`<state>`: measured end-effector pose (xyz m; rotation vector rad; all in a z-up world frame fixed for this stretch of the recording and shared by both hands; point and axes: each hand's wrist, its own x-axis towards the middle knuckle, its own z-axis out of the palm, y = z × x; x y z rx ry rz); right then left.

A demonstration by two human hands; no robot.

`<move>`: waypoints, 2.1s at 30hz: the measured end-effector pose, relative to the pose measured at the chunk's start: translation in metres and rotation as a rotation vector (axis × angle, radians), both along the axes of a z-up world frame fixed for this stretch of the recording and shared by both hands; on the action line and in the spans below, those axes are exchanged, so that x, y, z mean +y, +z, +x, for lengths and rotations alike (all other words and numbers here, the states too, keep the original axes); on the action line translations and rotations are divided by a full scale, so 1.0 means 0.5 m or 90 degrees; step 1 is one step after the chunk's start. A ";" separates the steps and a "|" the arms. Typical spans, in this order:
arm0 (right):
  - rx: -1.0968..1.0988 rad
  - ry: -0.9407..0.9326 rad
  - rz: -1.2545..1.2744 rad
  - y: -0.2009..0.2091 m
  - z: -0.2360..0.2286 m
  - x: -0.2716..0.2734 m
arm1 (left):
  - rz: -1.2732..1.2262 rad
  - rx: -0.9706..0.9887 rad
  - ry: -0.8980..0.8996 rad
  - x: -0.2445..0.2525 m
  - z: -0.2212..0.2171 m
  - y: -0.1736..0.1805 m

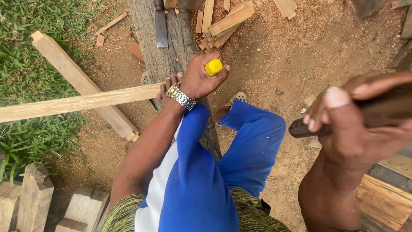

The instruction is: Using a hammer and a chisel-like tool to shape and join wooden planks on a log.

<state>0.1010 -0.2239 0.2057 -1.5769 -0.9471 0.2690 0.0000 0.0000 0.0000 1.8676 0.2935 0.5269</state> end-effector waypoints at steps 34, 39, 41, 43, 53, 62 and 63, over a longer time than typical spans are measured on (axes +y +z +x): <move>-0.018 -0.054 -0.338 -0.069 -0.072 0.006 | 0.126 0.088 -0.172 0.037 -0.025 0.189; -0.096 -0.015 -0.213 0.008 -0.072 0.030 | 0.390 0.105 -0.308 0.037 0.034 0.557; -0.061 0.038 -0.125 0.021 -0.069 0.042 | 0.490 0.106 -0.350 0.010 0.049 0.600; -0.064 0.058 -0.075 -0.042 -0.071 0.043 | 0.462 0.095 -0.326 -0.019 0.039 0.532; -0.130 0.082 -0.397 -0.191 -0.091 0.011 | 0.195 0.234 0.004 0.050 -0.118 -0.130; -0.120 0.067 -0.124 -0.083 -0.075 0.023 | 0.352 0.100 -0.268 -0.018 0.015 0.450; -0.122 0.070 -0.122 -0.104 -0.077 0.026 | 0.354 0.100 -0.265 -0.010 -0.001 0.319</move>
